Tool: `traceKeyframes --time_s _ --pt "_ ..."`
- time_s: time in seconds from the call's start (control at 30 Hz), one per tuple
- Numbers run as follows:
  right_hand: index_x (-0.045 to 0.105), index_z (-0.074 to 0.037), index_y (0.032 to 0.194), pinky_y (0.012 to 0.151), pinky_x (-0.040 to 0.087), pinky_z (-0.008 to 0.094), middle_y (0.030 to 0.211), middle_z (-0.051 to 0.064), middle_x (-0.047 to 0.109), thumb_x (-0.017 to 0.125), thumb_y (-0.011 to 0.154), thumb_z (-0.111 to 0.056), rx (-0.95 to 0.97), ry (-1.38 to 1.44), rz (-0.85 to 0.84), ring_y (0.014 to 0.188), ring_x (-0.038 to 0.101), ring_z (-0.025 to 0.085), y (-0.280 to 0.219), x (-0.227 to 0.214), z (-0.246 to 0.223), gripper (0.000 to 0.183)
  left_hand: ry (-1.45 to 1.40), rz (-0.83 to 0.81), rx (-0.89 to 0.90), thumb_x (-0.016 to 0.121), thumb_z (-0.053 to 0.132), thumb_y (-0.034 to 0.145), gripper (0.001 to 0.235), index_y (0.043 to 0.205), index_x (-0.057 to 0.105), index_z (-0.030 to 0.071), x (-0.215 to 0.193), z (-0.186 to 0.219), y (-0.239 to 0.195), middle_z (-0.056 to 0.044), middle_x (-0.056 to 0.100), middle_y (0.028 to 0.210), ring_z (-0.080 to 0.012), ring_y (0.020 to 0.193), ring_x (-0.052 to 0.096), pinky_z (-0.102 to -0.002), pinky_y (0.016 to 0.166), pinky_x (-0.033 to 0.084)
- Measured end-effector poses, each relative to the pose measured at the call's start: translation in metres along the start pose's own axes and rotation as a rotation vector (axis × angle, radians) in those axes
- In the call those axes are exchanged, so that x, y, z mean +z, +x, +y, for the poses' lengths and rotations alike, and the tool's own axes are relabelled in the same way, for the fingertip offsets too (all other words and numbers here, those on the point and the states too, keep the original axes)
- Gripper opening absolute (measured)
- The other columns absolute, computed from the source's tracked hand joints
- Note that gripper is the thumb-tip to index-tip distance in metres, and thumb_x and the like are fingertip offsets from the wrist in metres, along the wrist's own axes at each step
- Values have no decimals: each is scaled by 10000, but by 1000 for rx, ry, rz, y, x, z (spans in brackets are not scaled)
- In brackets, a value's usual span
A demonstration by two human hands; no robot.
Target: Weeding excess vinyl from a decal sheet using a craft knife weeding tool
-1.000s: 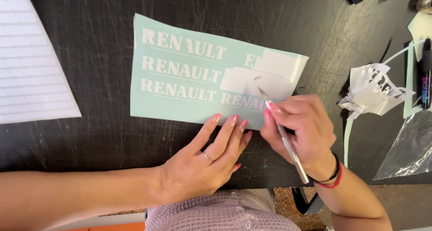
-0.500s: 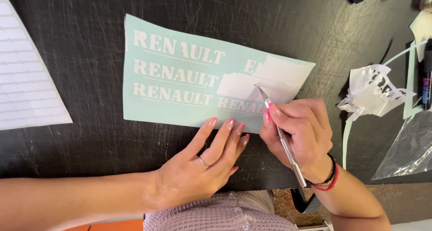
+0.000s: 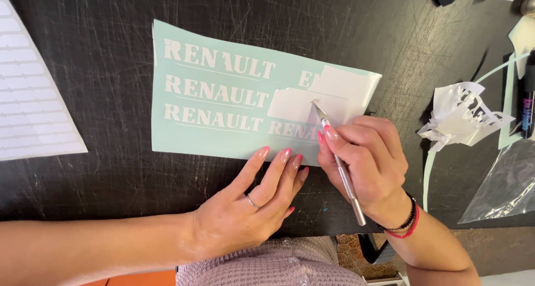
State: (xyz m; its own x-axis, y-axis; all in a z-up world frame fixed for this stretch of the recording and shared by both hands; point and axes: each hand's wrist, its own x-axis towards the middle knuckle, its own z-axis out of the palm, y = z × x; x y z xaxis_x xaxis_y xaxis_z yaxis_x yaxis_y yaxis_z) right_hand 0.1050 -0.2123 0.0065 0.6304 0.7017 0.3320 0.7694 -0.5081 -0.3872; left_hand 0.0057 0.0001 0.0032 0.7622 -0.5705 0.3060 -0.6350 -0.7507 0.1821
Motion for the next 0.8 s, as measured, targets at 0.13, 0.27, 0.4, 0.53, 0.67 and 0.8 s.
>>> traceKeyframes --time_s 0.13,0.27,0.4,0.53,0.67,0.8 --pt "690 16 1075 768 559 428 1056 194 651 833 957 77 26 -16 18 869 667 330 -3 1 -1 195 8 -10 4 516 364 1140 453 1354 706 12 0 0 0 -131 674 1334 -287 1296 598 -450 1115 545" --pt "556 27 974 799 558 417 1318 258 686 724 1022 73 -78 -90 -95 879 651 378 7 -3 0 181 14 -6 8 515 355 1139 443 1352 705 16 0 1 0 -137 679 1322 -281 1285 604 -447 1111 547" --pt "624 28 1165 761 541 372 1348 223 704 593 1097 -15 -153 -172 -163 897 569 283 10 -4 1 86 17 -6 -2 507 345 1137 440 1358 702 19 1 1 0 -130 672 1335 -276 1287 600 -444 1114 544" --pt "582 6 1329 811 580 359 1380 241 700 622 1090 97 -140 -156 -147 974 614 286 -5 2 7 259 7 -2 -4 540 370 1134 455 1354 696 3 2 2 -1 -149 670 1338 -292 1287 604 -456 1114 547" --pt "613 13 1369 710 487 266 1102 183 613 628 1084 27 313 364 -13 787 577 152 -15 0 17 285 27 -5 5 502 372 1145 463 1366 695 14 3 2 -3 -144 665 1357 -299 1305 583 -458 1119 537" --pt "682 141 828 1039 683 710 944 312 614 435 1176 -106 289 105 245 993 741 605 1 -44 4 493 22 -12 29 502 373 1151 486 1391 662 -19 1 2 -4 -178 644 1388 -322 1308 587 -477 1109 541"
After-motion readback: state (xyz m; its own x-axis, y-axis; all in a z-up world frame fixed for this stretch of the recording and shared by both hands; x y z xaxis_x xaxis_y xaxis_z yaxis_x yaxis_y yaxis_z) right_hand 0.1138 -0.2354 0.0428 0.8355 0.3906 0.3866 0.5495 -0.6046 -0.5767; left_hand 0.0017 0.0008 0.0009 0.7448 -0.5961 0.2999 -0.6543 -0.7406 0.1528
